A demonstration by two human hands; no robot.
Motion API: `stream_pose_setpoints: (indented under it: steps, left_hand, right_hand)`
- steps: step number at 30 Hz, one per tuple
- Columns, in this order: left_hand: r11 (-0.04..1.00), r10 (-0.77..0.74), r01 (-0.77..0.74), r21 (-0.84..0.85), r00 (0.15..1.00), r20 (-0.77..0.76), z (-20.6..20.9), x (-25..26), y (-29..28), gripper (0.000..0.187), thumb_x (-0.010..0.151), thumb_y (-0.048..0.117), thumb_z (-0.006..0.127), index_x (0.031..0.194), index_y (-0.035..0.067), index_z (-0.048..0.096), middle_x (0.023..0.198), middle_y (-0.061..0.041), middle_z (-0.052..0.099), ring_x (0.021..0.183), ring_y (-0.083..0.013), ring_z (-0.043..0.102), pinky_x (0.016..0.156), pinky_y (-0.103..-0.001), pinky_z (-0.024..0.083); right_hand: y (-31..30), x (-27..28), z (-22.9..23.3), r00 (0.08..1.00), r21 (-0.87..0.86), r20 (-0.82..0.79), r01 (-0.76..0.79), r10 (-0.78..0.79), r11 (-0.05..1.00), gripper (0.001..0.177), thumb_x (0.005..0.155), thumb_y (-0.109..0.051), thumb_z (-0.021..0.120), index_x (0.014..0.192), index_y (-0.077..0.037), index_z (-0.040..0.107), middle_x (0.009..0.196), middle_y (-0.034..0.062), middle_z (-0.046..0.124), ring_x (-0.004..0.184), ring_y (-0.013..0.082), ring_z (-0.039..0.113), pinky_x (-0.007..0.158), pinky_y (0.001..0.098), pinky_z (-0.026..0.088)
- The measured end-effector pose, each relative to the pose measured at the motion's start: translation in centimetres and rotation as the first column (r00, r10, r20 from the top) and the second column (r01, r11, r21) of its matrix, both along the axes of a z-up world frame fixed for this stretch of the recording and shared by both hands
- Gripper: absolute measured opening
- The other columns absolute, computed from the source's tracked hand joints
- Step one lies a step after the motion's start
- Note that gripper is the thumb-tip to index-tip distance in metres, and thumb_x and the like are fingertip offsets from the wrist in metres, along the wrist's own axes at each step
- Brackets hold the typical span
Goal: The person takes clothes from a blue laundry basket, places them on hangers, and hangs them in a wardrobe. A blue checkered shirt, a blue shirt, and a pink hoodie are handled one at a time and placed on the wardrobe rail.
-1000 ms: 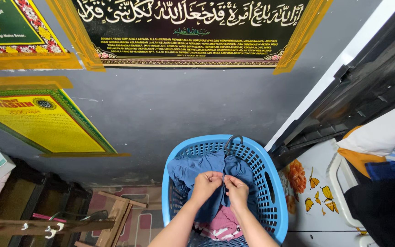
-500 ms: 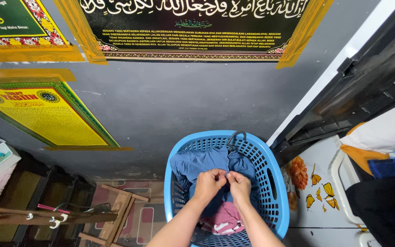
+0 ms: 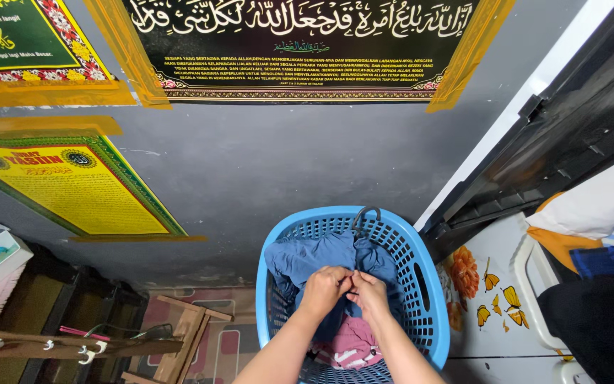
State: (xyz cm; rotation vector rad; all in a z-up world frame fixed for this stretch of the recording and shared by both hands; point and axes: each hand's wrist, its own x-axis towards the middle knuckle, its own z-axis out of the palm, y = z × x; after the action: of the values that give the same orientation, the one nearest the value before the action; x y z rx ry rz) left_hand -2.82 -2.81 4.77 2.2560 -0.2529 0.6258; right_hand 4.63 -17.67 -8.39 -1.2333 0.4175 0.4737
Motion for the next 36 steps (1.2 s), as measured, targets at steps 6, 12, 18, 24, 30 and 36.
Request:
stream_pose_setpoints:
  steps: [6,12,18,24,30,36]
  left_hand:
    - [0.974,0.016,-0.045,-0.222,0.991,-0.131,1.7,-0.8,-1.0,0.017,0.085,0.017,0.075,0.100,0.009,0.077,0.096,-0.012,0.076,0.086,-0.0314,0.075,0.076,-0.041,0.059]
    - [0.996,0.028,-0.039,-0.086,0.992,-0.120,2.4,-0.6,-0.4,0.006,0.086,0.011,0.071,0.090,0.012,0.075,0.089,-0.008,0.077,0.085,-0.0338,0.072,0.073,-0.043,0.055]
    - [0.972,0.012,-0.089,-0.215,0.942,-0.336,3.3,-1.3,-1.8,0.024,0.083,0.020,0.076,0.096,0.005,0.064,0.090,-0.014,0.071,0.080,-0.0345,0.071,0.070,-0.043,0.055]
    - [0.992,0.051,-0.084,-0.097,0.952,-0.300,-3.5,-0.3,-0.6,0.029,0.080,0.023,0.079,0.100,0.005,0.070,0.080,-0.016,0.070,0.073,-0.0366,0.070,0.067,-0.044,0.054]
    - [0.825,-0.264,-0.055,-0.563,0.842,-0.470,-8.0,2.2,0.4,0.020,0.092,0.021,0.077,0.089,0.003,0.071,0.066,0.001,0.061,0.057,-0.0093,0.051,0.053,-0.029,0.040]
    - [0.646,-0.430,-0.095,-0.757,0.774,-0.464,-8.3,2.5,-0.1,0.014,0.095,0.016,0.073,0.088,0.004,0.072,0.066,0.008,0.061,0.057,-0.0009,0.048,0.051,-0.022,0.036]
  right_hand:
    - [-2.0,1.3,-0.9,0.979,0.046,0.076,-0.192,0.188,0.980,0.012,0.100,-0.020,0.060,0.103,-0.015,0.069,0.083,-0.0032,0.066,0.072,0.0105,0.059,0.062,0.0293,0.049]
    - [-3.7,1.7,-0.3,0.893,-0.261,0.096,-0.404,0.440,0.877,0.017,0.101,-0.030,0.060,0.098,-0.016,0.069,0.084,-0.0063,0.060,0.078,0.0082,0.054,0.066,0.0280,0.047]
    - [-4.3,0.8,2.2,0.970,0.258,0.018,-0.240,0.243,0.936,0.016,0.096,-0.032,0.066,0.093,-0.017,0.068,0.081,-0.0034,0.064,0.075,0.0124,0.059,0.068,0.0316,0.048]
    - [-3.3,0.9,3.4,0.975,0.437,-0.102,-0.133,0.196,0.890,0.016,0.092,-0.030,0.073,0.090,-0.017,0.065,0.080,-0.0022,0.064,0.076,0.0160,0.063,0.067,0.0333,0.048]
    - [-4.7,0.7,3.8,0.984,0.028,-0.061,-0.166,0.167,0.986,0.024,0.091,-0.019,0.071,0.113,-0.012,0.075,0.092,0.0010,0.073,0.072,0.0129,0.061,0.063,0.0304,0.050]
    - [-5.1,-0.6,1.6,0.927,-0.227,0.164,-0.297,0.337,0.927,0.029,0.092,-0.013,0.074,0.118,-0.001,0.076,0.099,0.0073,0.078,0.077,0.0141,0.070,0.066,0.0282,0.055]
